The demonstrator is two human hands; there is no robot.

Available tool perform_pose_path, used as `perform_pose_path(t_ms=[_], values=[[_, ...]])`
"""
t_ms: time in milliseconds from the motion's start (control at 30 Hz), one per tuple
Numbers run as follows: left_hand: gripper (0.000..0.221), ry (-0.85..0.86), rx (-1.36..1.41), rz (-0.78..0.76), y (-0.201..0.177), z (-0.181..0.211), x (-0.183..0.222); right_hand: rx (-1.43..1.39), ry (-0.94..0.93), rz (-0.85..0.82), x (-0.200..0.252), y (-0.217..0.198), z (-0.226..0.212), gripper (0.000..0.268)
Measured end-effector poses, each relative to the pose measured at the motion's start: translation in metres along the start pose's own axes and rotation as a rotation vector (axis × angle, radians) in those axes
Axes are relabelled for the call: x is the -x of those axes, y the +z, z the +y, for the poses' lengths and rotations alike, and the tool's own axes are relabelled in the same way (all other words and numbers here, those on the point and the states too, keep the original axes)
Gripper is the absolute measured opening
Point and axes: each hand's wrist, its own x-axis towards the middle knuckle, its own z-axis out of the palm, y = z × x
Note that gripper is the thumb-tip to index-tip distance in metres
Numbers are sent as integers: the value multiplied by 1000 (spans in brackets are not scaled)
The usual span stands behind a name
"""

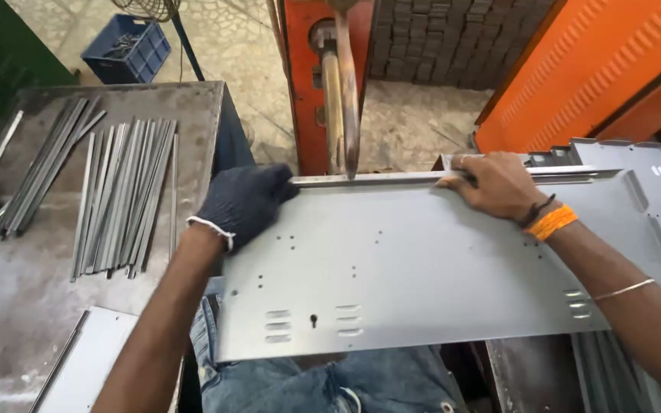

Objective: Positioning metal strips on a panel and using a spot welding machine to fuse them together.

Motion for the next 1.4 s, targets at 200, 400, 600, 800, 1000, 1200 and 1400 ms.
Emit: perform_pose_path(t_ms=[200,400,600,800,1000,1200,1400], values=[[42,21,547,233,11,42,-16,66,108,-51,14,-6,50,54],[64,5,735,377,42,41,-19,91,122,-68,17,-5,69,61],[66,13,857,392,79,37,-31,114,100,-72,16,4,87,62],[56,45,623,263,28,45,-18,128,81,-7,22,10,83,59],[39,-20,114,47,-6,1,0,2,80,-24,-6,-13,-5,53],[41,-149,-42,35,-40,-78,35,-141,-162,27,-20,-8,-23,38],[45,-404,-87,-75,-63,-107,60,-131,-155,38,-32,7,-45,35]])
